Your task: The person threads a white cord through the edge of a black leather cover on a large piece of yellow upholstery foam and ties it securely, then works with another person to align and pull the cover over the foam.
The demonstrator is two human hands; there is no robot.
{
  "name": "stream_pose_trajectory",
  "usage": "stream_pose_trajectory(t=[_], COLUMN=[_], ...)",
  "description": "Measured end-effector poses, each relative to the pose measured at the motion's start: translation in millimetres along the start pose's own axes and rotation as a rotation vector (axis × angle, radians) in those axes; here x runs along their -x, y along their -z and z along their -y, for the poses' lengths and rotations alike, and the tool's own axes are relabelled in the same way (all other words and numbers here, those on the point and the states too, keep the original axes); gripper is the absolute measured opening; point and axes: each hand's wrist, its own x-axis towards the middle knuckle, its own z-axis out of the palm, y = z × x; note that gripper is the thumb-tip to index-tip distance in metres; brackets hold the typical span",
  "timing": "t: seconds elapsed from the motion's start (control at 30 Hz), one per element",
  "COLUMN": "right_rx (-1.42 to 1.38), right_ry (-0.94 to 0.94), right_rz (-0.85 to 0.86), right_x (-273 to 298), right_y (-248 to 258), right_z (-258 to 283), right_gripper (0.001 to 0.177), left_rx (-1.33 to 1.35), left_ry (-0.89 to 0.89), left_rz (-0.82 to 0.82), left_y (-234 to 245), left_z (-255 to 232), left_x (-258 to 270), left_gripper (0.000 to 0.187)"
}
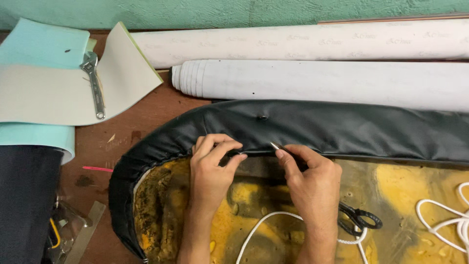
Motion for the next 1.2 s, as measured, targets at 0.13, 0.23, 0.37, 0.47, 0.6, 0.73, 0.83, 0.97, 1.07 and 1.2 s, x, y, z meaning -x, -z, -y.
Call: stream_pose_trajectory(t=[0.13, 0.23, 0.37, 0.47, 0.6, 0.73, 0.83, 0.97, 1.07, 1.2], right_rx=[0.013, 0.053, 0.019, -0.020, 0.101, 0.272, 0.306, 0.265, 0.297, 0.332], right_ry=[0.042, 0.075, 0.019, 0.016, 0.135, 0.211, 0.229, 0.216, 0.149, 0.133], right_rz=[0.018, 0.055, 0.103, 0.097, 0.192, 0.330, 0.362, 0.351, 0.336, 0.348], right_x=[-0.3, 2.4, 5.2, 4.6, -7.4, -19.8, -22.5, -18.7, -15.5, -15.6], right_y=[0.2, 0.6, -4.5, -8.3, -9.8, -4.1, -6.7, -11.0, -12.1, -12.3], right_z=[0.2, 2.5, 9.7, 15.9, 25.5, 35.9, 38.2, 36.0, 37.8, 35.9], right_gripper=[0.019, 0.019, 0.020, 0.023, 0.029, 0.035, 0.033, 0.033, 0.033, 0.034], left_rx=[0.079, 0.044, -0.060, 0.016, 0.063, 0.079, 0.069, 0.081, 0.058, 0.051], left_ry=[0.079, 0.047, -0.048, -0.031, 0.007, 0.014, 0.001, -0.008, -0.004, 0.004], left_rz=[0.076, 0.103, 0.112, 0.071, 0.071, 0.075, 0.074, 0.066, 0.078, 0.083], left_y=[6.7, 4.6, 2.3, 1.9, 5.4, 6.0, 5.3, 5.3, 6.0, 6.5], left_z=[2.6, 4.2, 6.3, 8.5, 10.9, 12.5, 14.2, 15.5, 13.0, 11.5], left_x=[-1.7, -1.2, 1.2, 2.0, 1.0, 1.9, 3.9, 4.1, 3.8, 6.1], left_gripper=[0.015, 0.013, 0.011, 0.011, 0.011, 0.012, 0.012, 0.011, 0.011, 0.011])
